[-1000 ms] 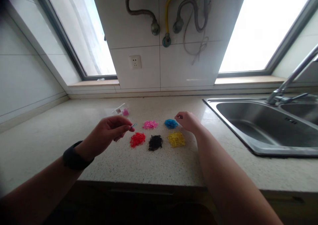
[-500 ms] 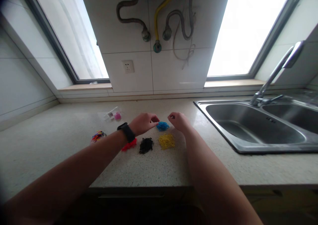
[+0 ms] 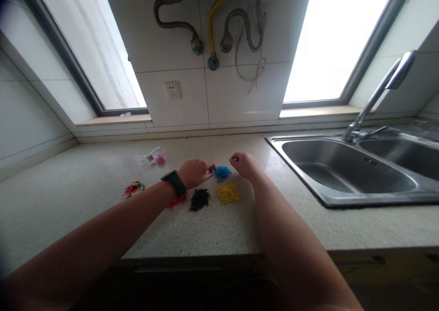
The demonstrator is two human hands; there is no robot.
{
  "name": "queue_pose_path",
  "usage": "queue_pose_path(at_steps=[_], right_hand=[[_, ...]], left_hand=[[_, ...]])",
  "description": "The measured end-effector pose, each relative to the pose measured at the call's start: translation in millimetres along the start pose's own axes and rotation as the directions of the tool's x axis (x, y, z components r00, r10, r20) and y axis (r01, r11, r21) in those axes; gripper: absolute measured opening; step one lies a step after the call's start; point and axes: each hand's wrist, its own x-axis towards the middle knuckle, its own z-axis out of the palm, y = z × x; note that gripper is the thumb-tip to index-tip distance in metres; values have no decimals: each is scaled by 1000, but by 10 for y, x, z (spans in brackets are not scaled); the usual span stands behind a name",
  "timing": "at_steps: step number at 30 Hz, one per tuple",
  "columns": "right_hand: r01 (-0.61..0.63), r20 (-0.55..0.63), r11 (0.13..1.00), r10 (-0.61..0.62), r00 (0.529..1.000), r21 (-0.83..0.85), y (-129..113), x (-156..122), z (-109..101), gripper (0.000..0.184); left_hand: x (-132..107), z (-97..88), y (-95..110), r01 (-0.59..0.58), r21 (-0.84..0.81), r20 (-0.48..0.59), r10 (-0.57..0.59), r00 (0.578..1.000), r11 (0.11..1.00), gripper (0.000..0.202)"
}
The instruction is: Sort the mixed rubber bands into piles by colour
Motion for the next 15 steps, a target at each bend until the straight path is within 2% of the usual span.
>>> queue_pose_path(at_steps=[4,6,8,12,15], right_hand=[[2,19,1000,-2,1000,-1,18,5,9,28],[6,24,1000,-6,1000,-4,25,9,13,28],[16,31,1000,-16,999,-7,19,6,15,27],[97,72,995,-95,993,-13,-36,-29,-3,23],[198,202,980,-194,960,0,-89,-73,-40,20]], left_hand=[[-250,-164,-300,2,-118,-76,-11,997,993,24],[-431,-252,-521,43,-181,-162,-73,984,982,25],[-660,-308,-790,130,-248,-246,-192,950,960,27],[-1214,-278,-1403,321,-358,-362,-447,818,877,33],[-1581,-189,-1806,459,-439,-420,-627,656,773,36]])
